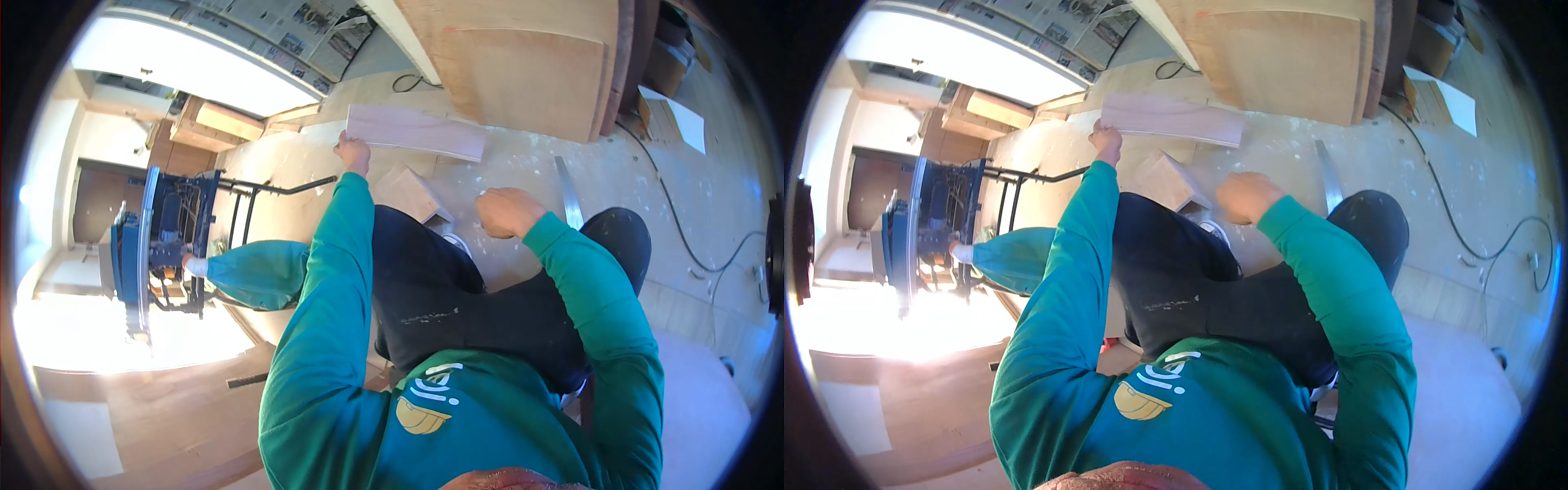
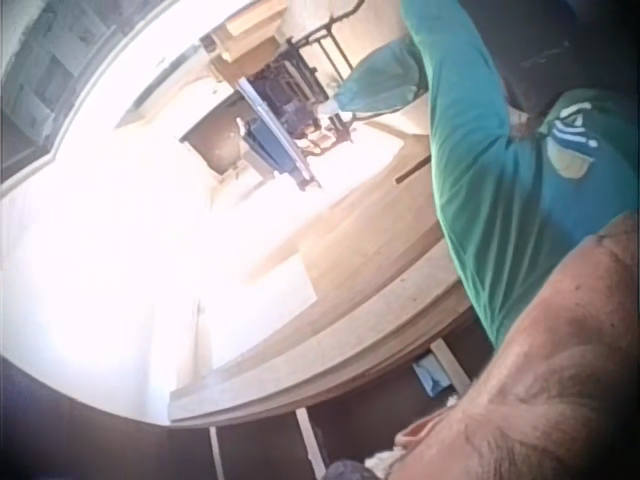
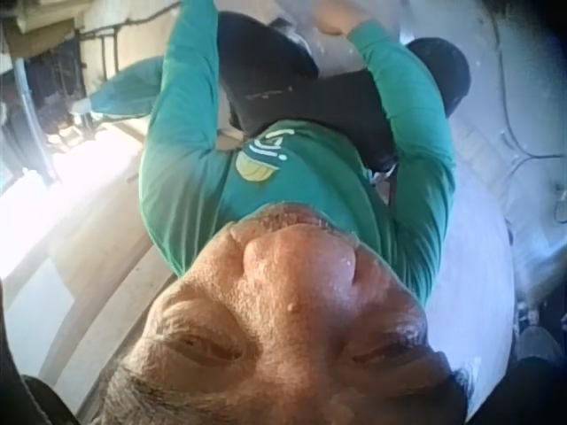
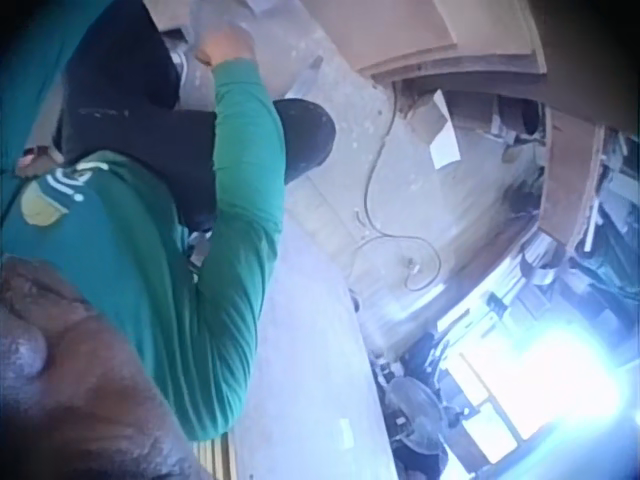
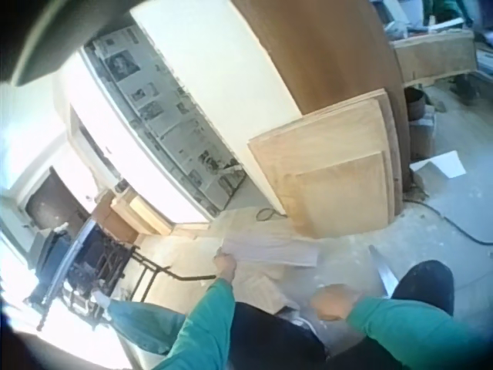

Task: The person uses a square and pencil to measure and mark lines on a wooden board, then handles several other wooden pieces in a workshop area.

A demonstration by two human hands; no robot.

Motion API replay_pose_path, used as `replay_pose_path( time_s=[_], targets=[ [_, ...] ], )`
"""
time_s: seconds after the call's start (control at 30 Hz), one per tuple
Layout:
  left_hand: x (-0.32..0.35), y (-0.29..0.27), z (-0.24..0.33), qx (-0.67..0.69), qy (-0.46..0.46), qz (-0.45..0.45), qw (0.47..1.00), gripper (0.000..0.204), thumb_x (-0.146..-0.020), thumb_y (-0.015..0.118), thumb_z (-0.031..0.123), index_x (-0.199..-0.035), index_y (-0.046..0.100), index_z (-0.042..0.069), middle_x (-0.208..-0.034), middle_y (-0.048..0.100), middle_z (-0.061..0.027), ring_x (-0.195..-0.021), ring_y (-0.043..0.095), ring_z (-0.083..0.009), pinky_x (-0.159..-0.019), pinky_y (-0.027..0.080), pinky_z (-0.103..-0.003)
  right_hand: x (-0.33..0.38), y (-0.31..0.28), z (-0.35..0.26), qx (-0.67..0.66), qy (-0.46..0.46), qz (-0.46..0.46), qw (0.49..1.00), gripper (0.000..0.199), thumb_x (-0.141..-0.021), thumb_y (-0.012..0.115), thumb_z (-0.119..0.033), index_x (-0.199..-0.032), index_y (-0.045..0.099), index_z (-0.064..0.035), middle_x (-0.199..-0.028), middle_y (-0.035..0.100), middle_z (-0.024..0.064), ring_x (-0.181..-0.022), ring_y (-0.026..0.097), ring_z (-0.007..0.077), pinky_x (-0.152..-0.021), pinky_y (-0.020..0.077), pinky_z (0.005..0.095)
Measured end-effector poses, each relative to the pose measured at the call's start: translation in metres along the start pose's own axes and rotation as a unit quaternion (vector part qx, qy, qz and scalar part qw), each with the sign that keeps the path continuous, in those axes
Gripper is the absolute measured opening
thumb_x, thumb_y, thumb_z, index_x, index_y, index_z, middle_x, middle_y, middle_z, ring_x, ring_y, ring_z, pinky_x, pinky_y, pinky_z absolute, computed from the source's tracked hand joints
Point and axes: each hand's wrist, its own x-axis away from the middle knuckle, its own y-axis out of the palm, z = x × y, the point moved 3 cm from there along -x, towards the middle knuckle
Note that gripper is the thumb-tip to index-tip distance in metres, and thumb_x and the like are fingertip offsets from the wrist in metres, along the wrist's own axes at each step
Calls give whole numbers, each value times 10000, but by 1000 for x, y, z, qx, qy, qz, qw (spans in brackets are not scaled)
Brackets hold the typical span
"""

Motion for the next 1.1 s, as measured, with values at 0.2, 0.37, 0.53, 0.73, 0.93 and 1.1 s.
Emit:
replay_pose_path(
  time_s=[0.2,0.37,0.53,0.73,0.93,1.1],
  targets=[
    [-3,-13,2,-39,-19,-22,999,569,-908,541,47,-1472,478,88,-1372,391,-270,-1188,540,-393,-1012,484,-423,-4,6,-1,-16,-14,26,999,179,-751,639,-32,-872,762,16,-967,731,246,-929,723,387,-770,578,456],
    [-2,-18,2,-27,-45,-22,998,621,-887,618,78,-1486,455,101,-1365,393,-260,-1225,516,-406,-1002,493,-453,-11,11,-1,-20,-11,12,1000,196,-735,681,-47,-903,779,-19,-954,745,210,-902,734,366,-743,585,455],
    [16,-16,21,-74,-29,-70,994,996,-704,851,44,-1537,306,86,-1419,302,-242,-1237,502,-415,-1053,488,-439,-14,12,0,-19,8,-10,1000,235,-728,716,-58,-950,791,-52,-964,755,177,-916,741,342,-742,590,465],
    [29,-13,39,-82,28,-79,993,1215,-596,946,71,-1520,159,2,-1426,251,-269,-1241,485,-452,-1078,486,-442,-13,7,-7,-3,18,-23,1000,228,-752,693,-55,-960,780,-23,-1005,752,190,-953,736,349,-754,584,442],
    [40,-3,56,-137,93,-44,985,1261,-570,969,126,-1479,116,-66,-1381,277,-306,-1208,485,-491,-1041,511,-476,-12,7,-4,-22,20,-16,999,228,-746,693,-55,-954,779,-13,-1000,751,198,-947,738,348,-755,586,441],
    [47,-1,66,-169,128,-32,977,1257,-577,970,177,-1466,120,-84,-1353,293,-319,-1197,500,-499,-1005,529,-475,-7,4,-5,-40,14,1,999,228,-742,697,-59,-947,777,0,-974,747,209,-932,739,353,-754,588,447]
  ],
)
